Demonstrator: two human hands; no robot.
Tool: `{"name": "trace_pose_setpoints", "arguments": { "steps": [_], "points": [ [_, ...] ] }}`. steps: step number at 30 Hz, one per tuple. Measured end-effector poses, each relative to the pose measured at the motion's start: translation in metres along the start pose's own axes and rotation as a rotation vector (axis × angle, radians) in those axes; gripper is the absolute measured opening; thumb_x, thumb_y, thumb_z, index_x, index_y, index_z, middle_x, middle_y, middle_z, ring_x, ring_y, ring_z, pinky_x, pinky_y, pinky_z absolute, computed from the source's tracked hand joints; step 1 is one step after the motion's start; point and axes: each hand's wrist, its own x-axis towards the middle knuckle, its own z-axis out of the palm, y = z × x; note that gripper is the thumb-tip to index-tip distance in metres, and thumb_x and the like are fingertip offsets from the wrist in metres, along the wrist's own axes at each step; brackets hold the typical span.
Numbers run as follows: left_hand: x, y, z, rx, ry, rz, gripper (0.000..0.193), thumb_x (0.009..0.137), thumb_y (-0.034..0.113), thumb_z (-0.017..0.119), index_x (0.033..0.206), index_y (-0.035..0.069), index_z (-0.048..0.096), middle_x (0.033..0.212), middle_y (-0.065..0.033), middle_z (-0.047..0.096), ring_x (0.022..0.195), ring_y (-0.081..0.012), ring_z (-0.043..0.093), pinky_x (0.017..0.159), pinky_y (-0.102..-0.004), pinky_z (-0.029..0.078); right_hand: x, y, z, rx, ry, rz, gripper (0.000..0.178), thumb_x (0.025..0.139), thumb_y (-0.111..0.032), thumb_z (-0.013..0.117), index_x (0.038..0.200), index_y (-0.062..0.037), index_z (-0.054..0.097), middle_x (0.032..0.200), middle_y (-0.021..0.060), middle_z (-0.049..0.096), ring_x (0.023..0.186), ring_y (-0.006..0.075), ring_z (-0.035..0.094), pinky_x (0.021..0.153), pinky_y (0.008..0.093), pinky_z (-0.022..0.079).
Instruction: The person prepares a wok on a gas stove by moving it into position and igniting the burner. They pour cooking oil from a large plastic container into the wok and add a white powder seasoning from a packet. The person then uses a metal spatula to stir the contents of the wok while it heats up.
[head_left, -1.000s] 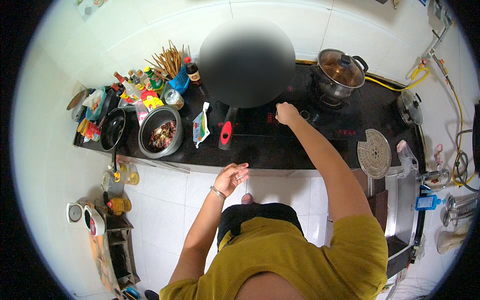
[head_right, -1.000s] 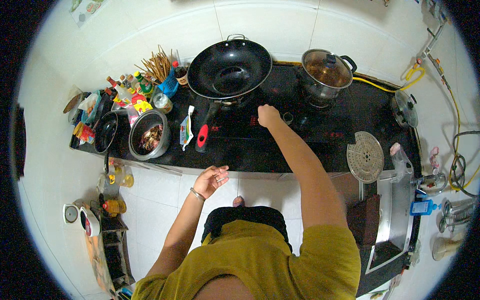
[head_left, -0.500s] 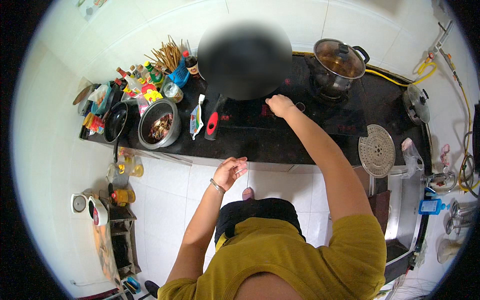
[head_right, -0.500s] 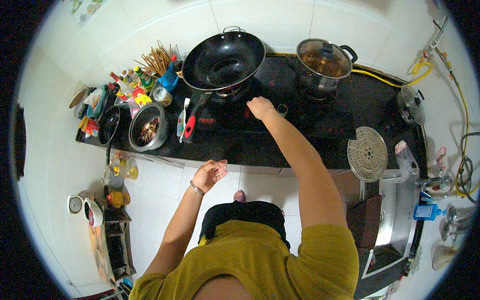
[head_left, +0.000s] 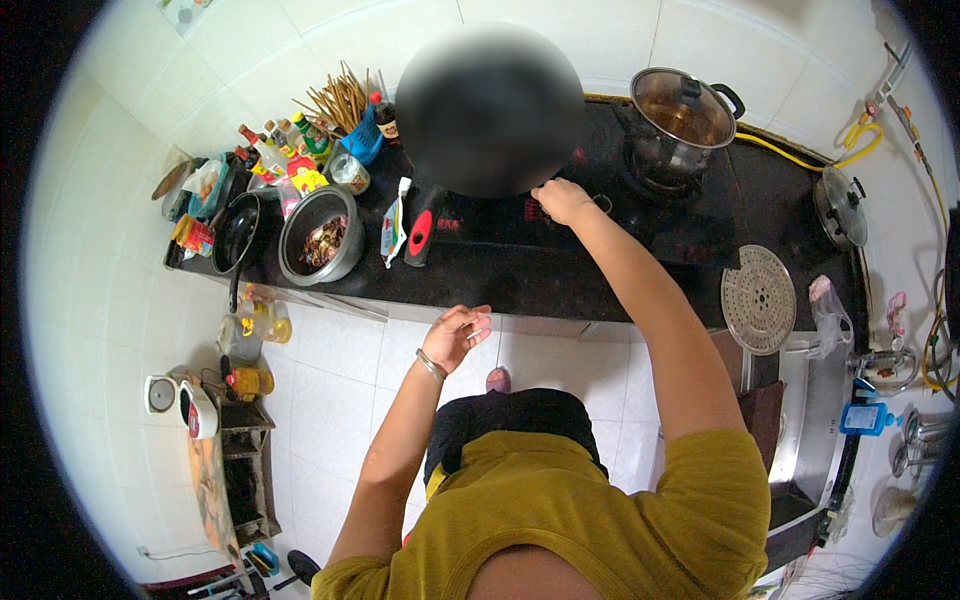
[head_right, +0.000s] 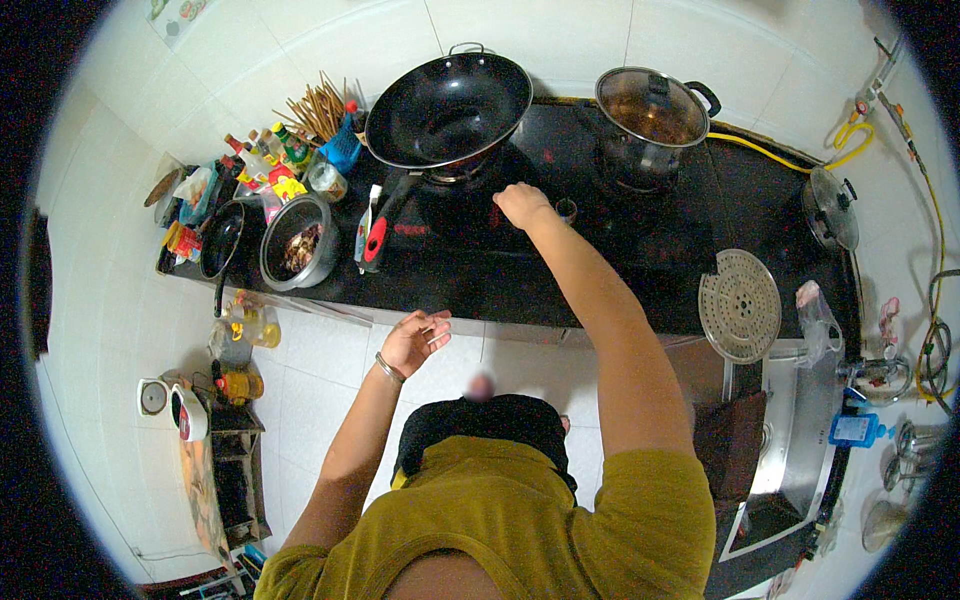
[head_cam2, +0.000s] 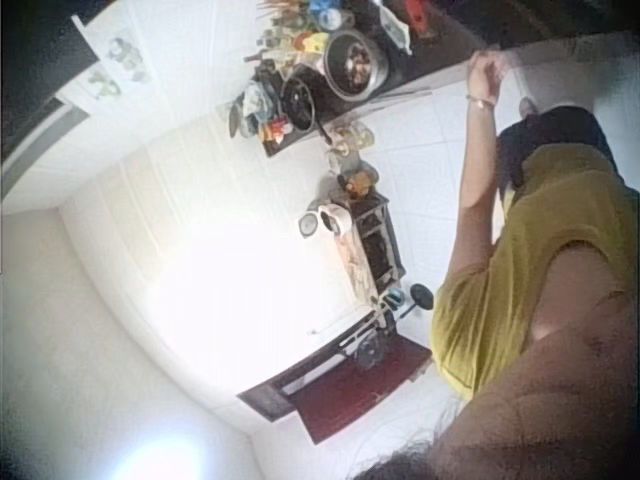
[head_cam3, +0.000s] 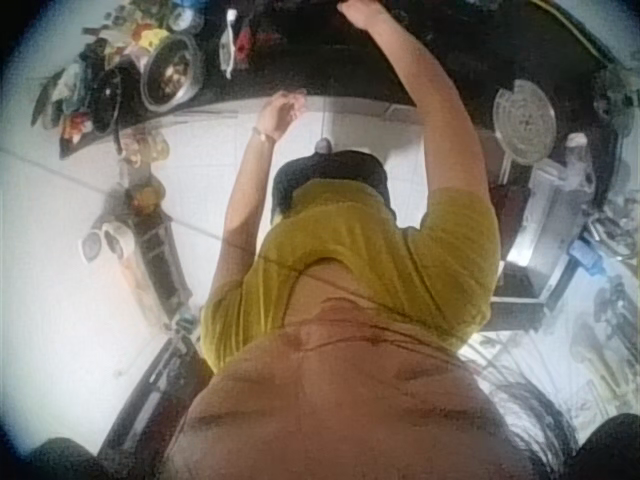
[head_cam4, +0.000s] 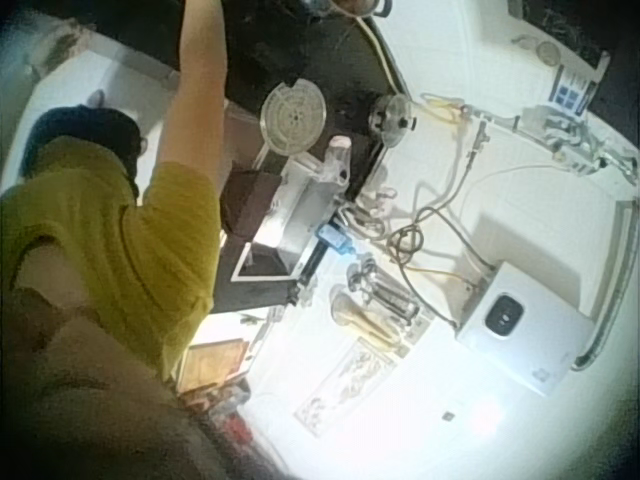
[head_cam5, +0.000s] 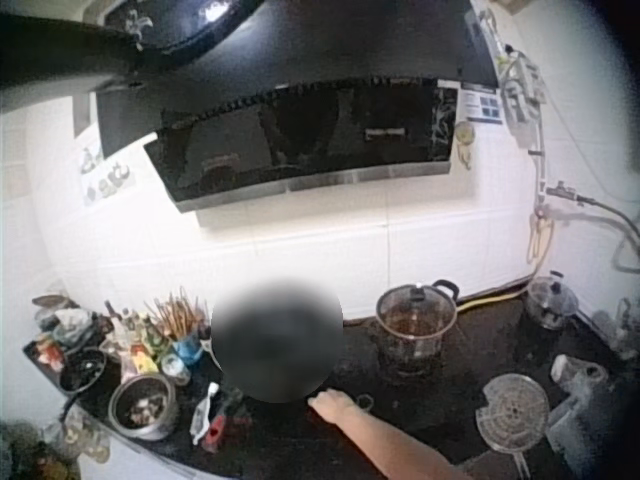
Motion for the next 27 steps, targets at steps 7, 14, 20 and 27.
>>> {"name": "trace_pose_setpoints", "arguments": {
  "steps": [7, 14, 20, 27],
  "points": [
    [0.000, 0.003, 0.005, 0.006, -0.024, -0.014, 0.002, 0.078, 0.007, 0.057, 0.076, 0.006, 0.057, 0.109, -0.0144, 0.058, 0.087, -0.0175, 0.058, 0.082, -0.0355, 0.048, 0.006, 0.008, 0.017, 0.013, 0.060, -0.011, 0.026, 0.083, -0.004, 0.045, 0.106, -0.0079, 0.058, 0.098, 0.0146, 0.061, 0.096, 0.0321, 0.058, 0.079, 0.0401, 0.051],
    [0.003, 0.005, -0.008, 0.042, -0.025, -0.032, 0.009, 0.077, 0.007, 0.059, 0.072, 0.011, 0.054, 0.109, -0.0142, 0.058, 0.092, -0.0202, 0.058, 0.084, -0.0365, 0.047, 0.002, 0.005, 0.003, 0.070, -0.021, 0.049, 0.027, 0.079, -0.005, 0.053, 0.106, -0.0016, 0.055, 0.098, 0.0183, 0.059, 0.094, 0.0324, 0.057, 0.078, 0.0410, 0.049],
    [0.007, 0.010, -0.012, 0.048, -0.025, -0.052, 0.005, 0.077, 0.008, 0.059, 0.073, 0.009, 0.056, 0.110, -0.0137, 0.057, 0.091, -0.0199, 0.057, 0.085, -0.0365, 0.047, 0.003, -0.007, 0.001, 0.106, 0.030, 0.211, 0.014, 0.075, -0.007, 0.058, 0.085, 0.0001, 0.063, 0.087, 0.0174, 0.063, 0.085, 0.0334, 0.061, 0.075, 0.0394, 0.051],
    [0.019, 0.015, -0.013, 0.050, -0.042, -0.041, 0.002, 0.078, 0.007, 0.057, 0.076, 0.008, 0.056, 0.108, -0.0139, 0.058, 0.089, -0.0191, 0.058, 0.084, -0.0362, 0.047, 0.020, -0.028, 0.013, 0.144, 0.196, 0.546, 0.016, 0.081, -0.009, 0.053, 0.086, -0.0036, 0.066, 0.080, 0.0101, 0.066, 0.075, 0.0247, 0.065, 0.059, 0.0334, 0.053]
  ]
}}
